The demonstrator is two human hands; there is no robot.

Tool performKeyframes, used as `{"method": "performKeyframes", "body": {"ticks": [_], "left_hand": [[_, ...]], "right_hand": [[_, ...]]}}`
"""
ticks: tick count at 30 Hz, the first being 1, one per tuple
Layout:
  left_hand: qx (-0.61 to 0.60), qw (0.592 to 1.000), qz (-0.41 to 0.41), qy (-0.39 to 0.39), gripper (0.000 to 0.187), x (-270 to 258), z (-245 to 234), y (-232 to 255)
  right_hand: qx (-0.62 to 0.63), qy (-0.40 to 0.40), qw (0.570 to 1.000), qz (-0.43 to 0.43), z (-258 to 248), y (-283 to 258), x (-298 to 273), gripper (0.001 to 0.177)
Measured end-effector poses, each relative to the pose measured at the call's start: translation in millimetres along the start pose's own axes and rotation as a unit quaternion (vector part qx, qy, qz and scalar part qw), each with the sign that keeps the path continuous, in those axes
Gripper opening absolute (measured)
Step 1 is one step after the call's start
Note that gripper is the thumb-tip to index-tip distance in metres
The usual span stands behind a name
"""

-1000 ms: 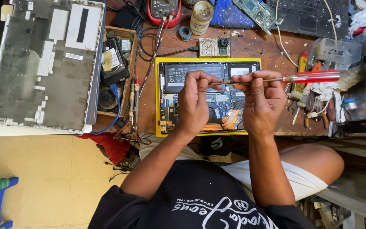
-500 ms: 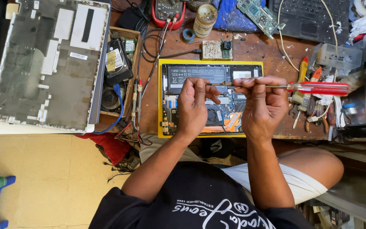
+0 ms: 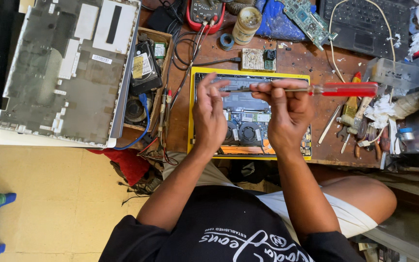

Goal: The person removes screws from a laptop battery using a screwdriver, then disconnects the battery cable and lifts the battery out of the chassis. The person works at a cluttered workbench with various tools and electronic parts visible.

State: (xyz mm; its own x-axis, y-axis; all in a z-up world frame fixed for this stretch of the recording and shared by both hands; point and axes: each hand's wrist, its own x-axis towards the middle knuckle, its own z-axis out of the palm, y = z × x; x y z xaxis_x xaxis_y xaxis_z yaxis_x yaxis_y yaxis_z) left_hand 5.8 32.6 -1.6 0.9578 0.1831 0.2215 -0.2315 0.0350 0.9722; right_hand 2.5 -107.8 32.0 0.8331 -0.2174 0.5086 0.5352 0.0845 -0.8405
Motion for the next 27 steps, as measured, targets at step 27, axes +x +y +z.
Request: {"method": "performKeyframes", "body": {"ticks": [27], "left_hand": [[0.329, 0.938, 0.104, 0.033, 0.047, 37.8, -39.3, -94.4]], "right_hand": [[-0.334, -0.229, 0.913, -0.053, 54.2, 91.7, 66.9, 0.01]]}}
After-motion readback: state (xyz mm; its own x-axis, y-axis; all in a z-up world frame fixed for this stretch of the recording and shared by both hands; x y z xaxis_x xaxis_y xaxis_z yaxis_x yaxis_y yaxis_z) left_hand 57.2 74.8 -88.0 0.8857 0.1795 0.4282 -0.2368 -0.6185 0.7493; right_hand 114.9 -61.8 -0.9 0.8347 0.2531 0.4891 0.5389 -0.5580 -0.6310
